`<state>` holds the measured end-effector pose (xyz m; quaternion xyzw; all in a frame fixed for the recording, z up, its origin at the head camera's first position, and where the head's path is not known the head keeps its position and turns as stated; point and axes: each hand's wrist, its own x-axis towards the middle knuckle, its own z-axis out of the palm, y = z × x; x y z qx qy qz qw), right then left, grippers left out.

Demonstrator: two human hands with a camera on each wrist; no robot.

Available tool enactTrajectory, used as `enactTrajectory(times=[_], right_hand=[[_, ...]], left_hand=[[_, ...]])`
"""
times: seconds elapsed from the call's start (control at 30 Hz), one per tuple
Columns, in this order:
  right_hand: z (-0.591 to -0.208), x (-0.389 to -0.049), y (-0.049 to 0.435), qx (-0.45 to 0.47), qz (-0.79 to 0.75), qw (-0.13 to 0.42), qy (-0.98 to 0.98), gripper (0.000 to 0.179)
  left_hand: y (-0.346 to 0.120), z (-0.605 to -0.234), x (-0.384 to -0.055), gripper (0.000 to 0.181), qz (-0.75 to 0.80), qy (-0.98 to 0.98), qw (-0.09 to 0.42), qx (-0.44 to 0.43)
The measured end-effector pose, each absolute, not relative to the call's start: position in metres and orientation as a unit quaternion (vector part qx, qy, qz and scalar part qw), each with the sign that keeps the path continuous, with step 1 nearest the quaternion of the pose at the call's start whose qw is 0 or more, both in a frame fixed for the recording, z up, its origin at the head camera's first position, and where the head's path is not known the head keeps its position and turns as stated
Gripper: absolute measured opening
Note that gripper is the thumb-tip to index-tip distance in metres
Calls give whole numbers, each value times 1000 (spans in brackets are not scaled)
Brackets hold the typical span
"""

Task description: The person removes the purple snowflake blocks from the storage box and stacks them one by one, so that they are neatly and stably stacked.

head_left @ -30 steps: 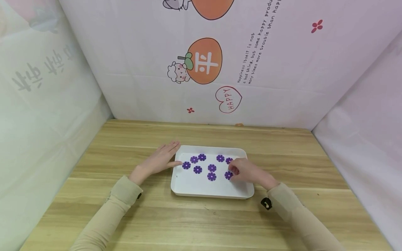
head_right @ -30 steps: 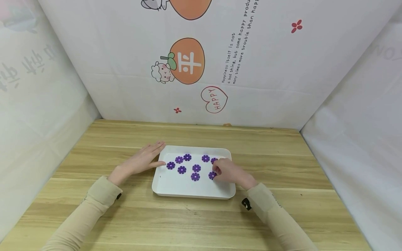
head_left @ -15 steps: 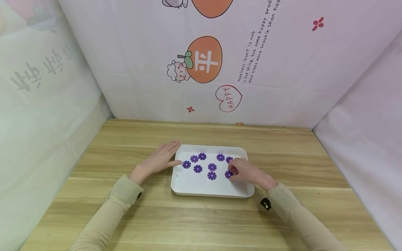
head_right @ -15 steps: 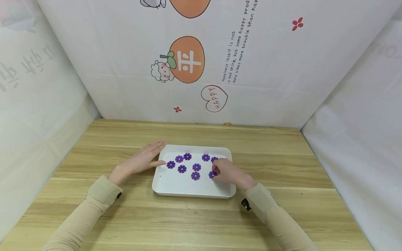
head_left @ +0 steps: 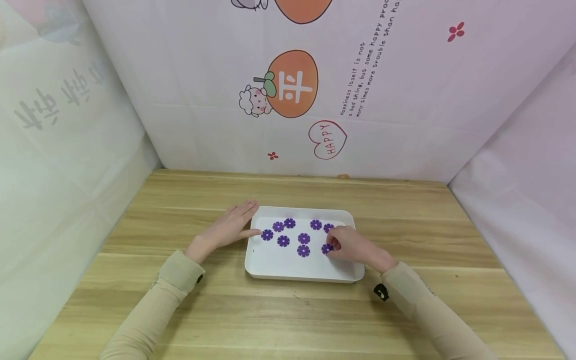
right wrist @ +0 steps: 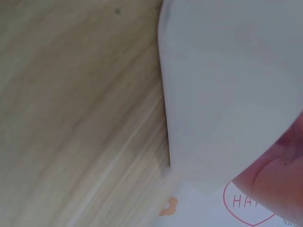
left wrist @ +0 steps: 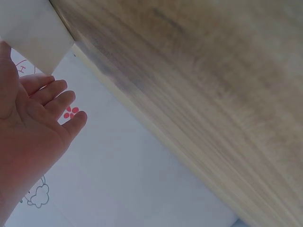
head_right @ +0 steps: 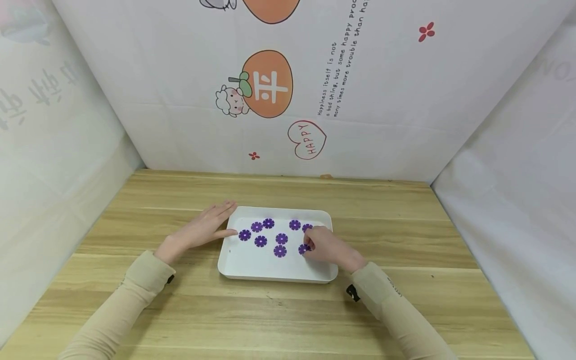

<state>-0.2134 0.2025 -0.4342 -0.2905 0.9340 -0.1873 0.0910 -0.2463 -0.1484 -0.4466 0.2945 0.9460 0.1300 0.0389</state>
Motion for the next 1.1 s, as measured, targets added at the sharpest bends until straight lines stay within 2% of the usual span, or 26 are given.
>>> enactTrajectory(times=[1.1], right_hand=[[-435,-218,206,-284,-180,99,937,17]], left_hand=[[-147,-446,-246,83,135,946,32,295]])
